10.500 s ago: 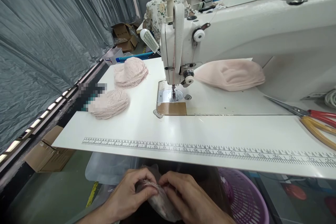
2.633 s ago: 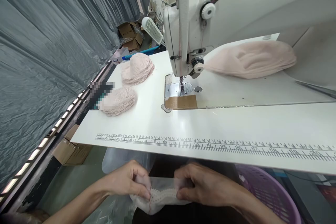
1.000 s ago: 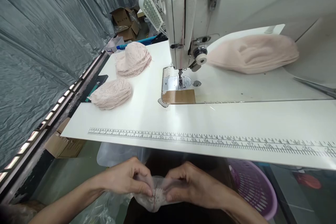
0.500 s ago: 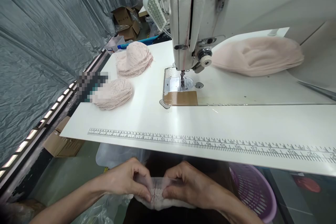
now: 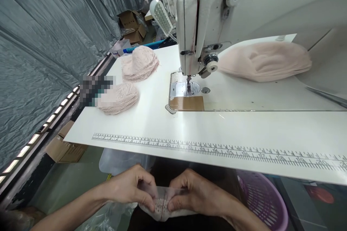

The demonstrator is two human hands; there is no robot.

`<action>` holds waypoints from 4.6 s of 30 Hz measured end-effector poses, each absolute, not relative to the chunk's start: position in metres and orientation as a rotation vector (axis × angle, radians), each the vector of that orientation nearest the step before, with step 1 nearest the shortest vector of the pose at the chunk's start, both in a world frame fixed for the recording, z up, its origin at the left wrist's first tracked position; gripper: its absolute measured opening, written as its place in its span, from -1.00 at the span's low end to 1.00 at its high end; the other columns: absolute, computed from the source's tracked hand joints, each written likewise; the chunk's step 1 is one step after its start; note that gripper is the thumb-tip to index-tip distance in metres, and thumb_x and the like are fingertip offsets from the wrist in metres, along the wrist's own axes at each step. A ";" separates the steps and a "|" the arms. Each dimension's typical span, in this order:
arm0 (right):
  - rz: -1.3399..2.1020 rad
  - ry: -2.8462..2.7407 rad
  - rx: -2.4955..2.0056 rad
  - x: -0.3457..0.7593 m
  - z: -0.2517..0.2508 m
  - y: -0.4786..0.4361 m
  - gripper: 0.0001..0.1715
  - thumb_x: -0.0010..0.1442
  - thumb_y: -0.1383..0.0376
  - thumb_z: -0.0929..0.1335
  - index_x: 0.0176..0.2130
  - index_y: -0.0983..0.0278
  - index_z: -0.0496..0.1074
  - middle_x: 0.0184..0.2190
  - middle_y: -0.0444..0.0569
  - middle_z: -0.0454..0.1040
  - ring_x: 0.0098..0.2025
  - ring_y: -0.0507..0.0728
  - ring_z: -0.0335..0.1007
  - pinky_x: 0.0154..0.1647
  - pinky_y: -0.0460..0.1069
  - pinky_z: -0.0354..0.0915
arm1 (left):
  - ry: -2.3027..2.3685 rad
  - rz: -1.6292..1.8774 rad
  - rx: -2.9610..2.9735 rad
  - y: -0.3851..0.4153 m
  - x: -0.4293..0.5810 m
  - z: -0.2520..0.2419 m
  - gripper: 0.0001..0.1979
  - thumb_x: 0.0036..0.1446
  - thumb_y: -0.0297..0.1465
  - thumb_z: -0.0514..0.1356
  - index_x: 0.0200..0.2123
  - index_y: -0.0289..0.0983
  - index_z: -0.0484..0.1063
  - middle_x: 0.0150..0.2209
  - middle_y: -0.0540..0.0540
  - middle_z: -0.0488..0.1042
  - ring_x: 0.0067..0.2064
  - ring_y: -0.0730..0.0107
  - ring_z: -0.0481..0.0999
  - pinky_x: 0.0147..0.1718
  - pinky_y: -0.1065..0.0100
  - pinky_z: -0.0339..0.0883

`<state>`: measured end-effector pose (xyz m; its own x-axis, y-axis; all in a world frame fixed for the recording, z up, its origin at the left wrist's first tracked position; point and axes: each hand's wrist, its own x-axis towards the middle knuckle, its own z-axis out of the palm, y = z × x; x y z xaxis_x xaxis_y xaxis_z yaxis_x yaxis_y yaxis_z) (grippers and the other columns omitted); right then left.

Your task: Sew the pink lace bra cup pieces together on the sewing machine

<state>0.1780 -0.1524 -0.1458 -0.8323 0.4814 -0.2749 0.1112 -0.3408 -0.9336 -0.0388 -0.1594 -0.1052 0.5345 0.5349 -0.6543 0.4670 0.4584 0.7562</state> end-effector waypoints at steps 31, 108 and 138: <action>2.177 -1.681 -0.836 0.192 -0.146 -0.153 -0.59 0.01 0.04 0.42 -0.52 0.36 0.51 -0.58 -0.14 0.32 -0.51 -0.01 0.18 -0.48 -0.11 0.09 | 1.032 0.094 1.140 -0.160 -0.043 -0.107 -0.75 -0.24 -0.34 0.41 -0.41 -0.29 0.56 -0.49 0.01 0.41 -0.44 0.50 0.34 -0.47 0.50 0.17; 2.086 -1.812 -1.066 0.192 -0.142 -0.172 -0.71 0.04 0.16 0.32 -0.55 0.28 0.22 -0.59 -0.22 0.12 -0.52 -0.03 0.02 -0.53 -0.13 -0.03 | 1.082 0.172 1.069 -0.166 -0.033 -0.115 -0.62 -0.27 -0.33 0.42 -0.31 -0.31 0.50 -0.49 0.06 0.36 -0.46 0.54 0.26 -0.48 0.52 0.11; 2.003 -1.858 -1.169 0.199 -0.138 -0.175 -0.71 0.03 0.11 0.32 -0.50 0.27 0.25 -0.55 -0.20 0.13 -0.47 0.00 0.05 -0.49 -0.12 -0.02 | 1.154 0.363 1.019 -0.180 -0.013 -0.115 -0.79 -0.09 -0.33 0.33 -0.47 -0.39 0.49 -0.61 0.04 0.35 -0.56 0.61 0.23 -0.56 0.55 0.08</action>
